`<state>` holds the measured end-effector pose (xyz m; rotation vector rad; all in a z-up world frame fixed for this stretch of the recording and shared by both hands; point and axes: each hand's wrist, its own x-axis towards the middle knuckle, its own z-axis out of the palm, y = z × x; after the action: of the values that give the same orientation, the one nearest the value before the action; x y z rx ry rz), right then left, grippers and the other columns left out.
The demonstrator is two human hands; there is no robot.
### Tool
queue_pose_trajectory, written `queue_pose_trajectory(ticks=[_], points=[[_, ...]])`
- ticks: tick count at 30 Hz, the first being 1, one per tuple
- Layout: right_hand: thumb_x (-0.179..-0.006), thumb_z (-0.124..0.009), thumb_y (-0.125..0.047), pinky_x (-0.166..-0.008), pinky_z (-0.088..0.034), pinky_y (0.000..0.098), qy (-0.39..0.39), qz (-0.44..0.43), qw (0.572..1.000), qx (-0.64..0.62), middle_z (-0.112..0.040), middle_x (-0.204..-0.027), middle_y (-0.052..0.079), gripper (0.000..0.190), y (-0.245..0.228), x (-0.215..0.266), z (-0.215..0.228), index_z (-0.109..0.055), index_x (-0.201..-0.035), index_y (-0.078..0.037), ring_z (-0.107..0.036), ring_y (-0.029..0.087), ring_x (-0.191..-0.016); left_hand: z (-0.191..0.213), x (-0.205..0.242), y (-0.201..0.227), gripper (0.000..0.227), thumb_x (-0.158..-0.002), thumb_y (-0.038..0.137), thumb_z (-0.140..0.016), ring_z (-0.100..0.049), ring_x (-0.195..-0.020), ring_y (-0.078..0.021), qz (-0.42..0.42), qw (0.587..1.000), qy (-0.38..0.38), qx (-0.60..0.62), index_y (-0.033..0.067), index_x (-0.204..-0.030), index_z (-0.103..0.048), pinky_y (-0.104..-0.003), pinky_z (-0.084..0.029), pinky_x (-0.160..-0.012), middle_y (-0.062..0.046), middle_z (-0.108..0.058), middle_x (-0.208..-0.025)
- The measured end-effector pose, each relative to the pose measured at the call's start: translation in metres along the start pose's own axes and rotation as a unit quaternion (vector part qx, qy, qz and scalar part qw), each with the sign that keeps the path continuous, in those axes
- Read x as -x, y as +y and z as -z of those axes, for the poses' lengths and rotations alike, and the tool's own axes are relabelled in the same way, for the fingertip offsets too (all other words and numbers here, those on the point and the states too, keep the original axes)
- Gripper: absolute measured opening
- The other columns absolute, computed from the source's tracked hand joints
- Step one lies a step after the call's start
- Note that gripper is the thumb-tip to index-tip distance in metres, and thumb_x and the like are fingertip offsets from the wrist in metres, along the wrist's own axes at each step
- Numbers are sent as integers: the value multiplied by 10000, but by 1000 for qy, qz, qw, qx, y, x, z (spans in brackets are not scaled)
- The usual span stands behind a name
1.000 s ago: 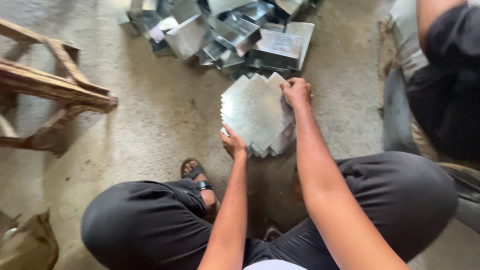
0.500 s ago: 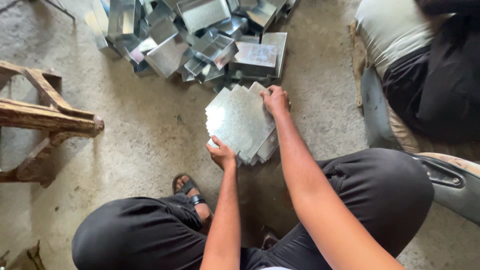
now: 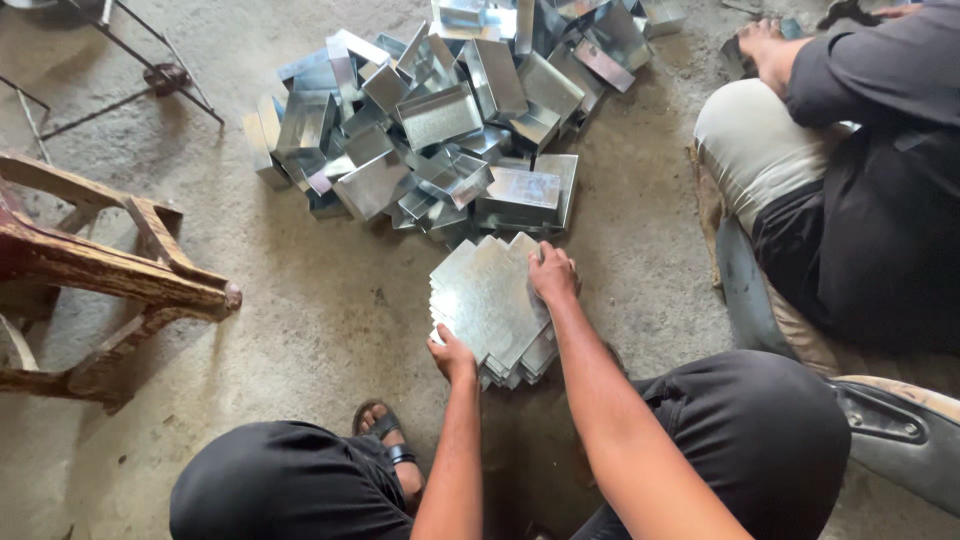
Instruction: The person sits on the floor and stacks small, flat metal sheets into a neat pile. They then stand up and continue to pick up sheets from a larger pile on the floor, carrying them to a wooden stool and stacking them there.
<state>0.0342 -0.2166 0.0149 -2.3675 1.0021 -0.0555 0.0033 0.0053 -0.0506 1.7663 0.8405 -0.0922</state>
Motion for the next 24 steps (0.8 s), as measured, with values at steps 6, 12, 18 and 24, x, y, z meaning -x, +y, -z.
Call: queue_pose_trajectory(ticks=[6,12,18,24], points=[[-953,-596,-462,-1024,-490,492,16,14,998,-53,-624,-1344,117,494,17,-12,-20,-604,-1400,-251,-587,382,-1231,17,1,31,700,-982,611,-446,-721,-1007,-264,159,965,-79,195,9,-1219,-713,-402,-563,-865,-132,-743,-1163],[-905,-626,-476,-995,-498,504,-10,-24,999,-21,-678,-1294,102,439,-3,-5,10,-706,-1265,-238,-584,388,-1223,20,16,40,724,-974,621,-437,-742,-992,-313,151,985,-30,83,-15,-1157,-732,-429,-567,-876,-159,-758,-1120],[-862,-657,-569,-982,-515,535,-42,-68,996,45,-725,-1190,179,526,-34,-28,39,-776,-1122,-127,-668,394,-1158,15,12,34,769,-972,649,-410,-717,-1034,-399,116,993,5,-12,-23,-1134,-748,-485,-535,-910,-222,-753,-1108],[-905,-613,-660,-1003,-522,507,-118,-58,991,18,-696,-1184,292,700,-27,-77,10,-769,-1094,-3,-665,440,-1159,17,22,38,724,-991,616,-375,-672,-1057,-480,43,994,34,-93,15,-1135,-750,-541,-508,-913,-261,-733,-1106]])
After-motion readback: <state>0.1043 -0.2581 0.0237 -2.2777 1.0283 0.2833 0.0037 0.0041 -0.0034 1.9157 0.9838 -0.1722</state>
